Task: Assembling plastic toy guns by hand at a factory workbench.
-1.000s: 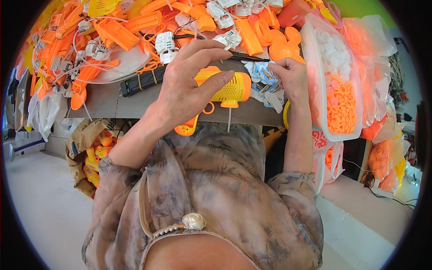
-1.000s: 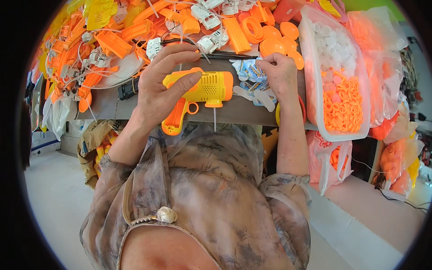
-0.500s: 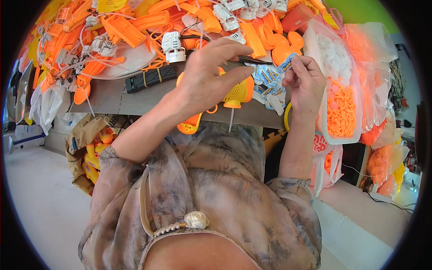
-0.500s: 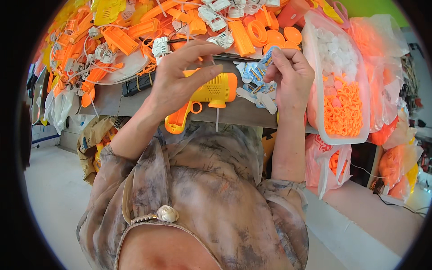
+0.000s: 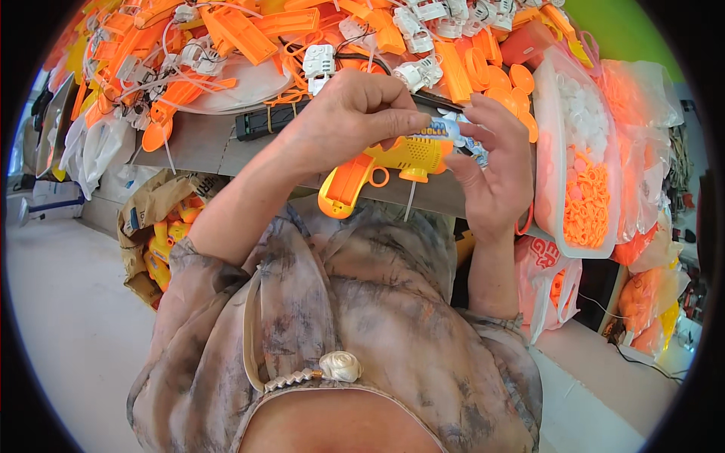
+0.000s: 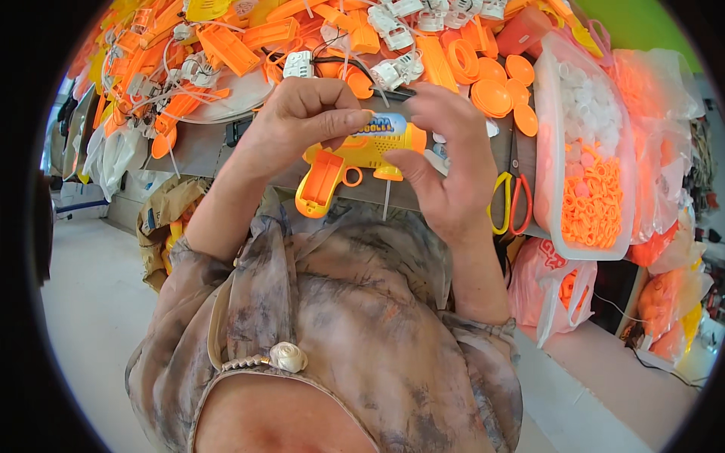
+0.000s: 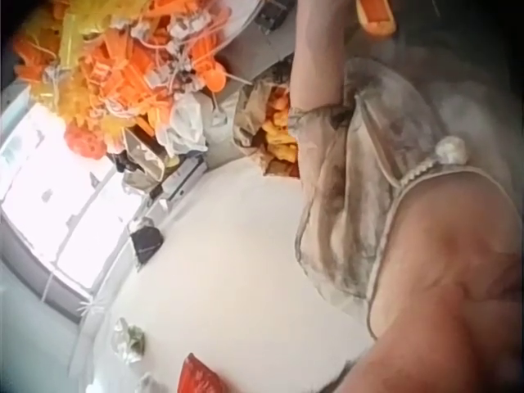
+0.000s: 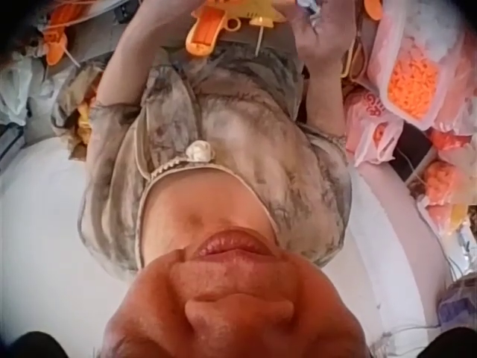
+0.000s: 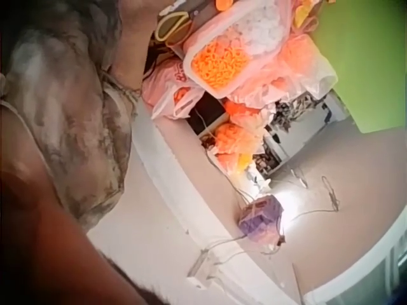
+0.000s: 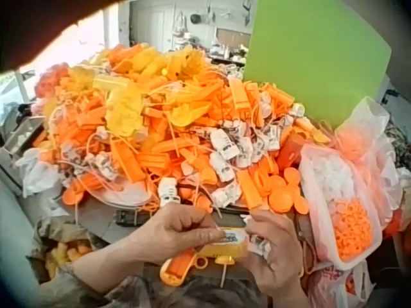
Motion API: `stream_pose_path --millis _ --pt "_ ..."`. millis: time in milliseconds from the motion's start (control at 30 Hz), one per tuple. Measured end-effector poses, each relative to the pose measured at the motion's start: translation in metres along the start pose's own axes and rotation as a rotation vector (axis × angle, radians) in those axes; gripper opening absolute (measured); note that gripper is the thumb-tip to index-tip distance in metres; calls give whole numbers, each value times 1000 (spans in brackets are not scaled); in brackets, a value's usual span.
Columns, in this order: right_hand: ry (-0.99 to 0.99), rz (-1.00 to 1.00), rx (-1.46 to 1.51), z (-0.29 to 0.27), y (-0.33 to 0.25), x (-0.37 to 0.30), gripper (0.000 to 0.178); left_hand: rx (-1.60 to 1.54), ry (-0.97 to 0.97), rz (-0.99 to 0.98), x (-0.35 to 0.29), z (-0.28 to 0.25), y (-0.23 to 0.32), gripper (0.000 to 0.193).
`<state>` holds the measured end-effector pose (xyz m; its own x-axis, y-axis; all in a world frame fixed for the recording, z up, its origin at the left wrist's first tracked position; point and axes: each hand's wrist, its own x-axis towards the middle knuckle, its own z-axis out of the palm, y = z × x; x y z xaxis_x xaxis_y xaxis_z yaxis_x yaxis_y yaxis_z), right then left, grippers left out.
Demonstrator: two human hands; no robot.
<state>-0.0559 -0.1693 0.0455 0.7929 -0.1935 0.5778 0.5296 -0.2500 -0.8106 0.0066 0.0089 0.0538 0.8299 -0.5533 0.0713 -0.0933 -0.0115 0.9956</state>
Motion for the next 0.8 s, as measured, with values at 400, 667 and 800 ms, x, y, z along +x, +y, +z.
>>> stream_pose_path --millis 400,667,800 --pt "-330 -91 -427 -18 25 0 34 486 217 547 -13 -38 -21 14" --pt "-444 113 -331 -12 41 -6 43 821 20 613 -51 -44 -63 34" --pt "-512 -31 -433 1 36 -6 48 731 54 616 -52 -41 -72 32"
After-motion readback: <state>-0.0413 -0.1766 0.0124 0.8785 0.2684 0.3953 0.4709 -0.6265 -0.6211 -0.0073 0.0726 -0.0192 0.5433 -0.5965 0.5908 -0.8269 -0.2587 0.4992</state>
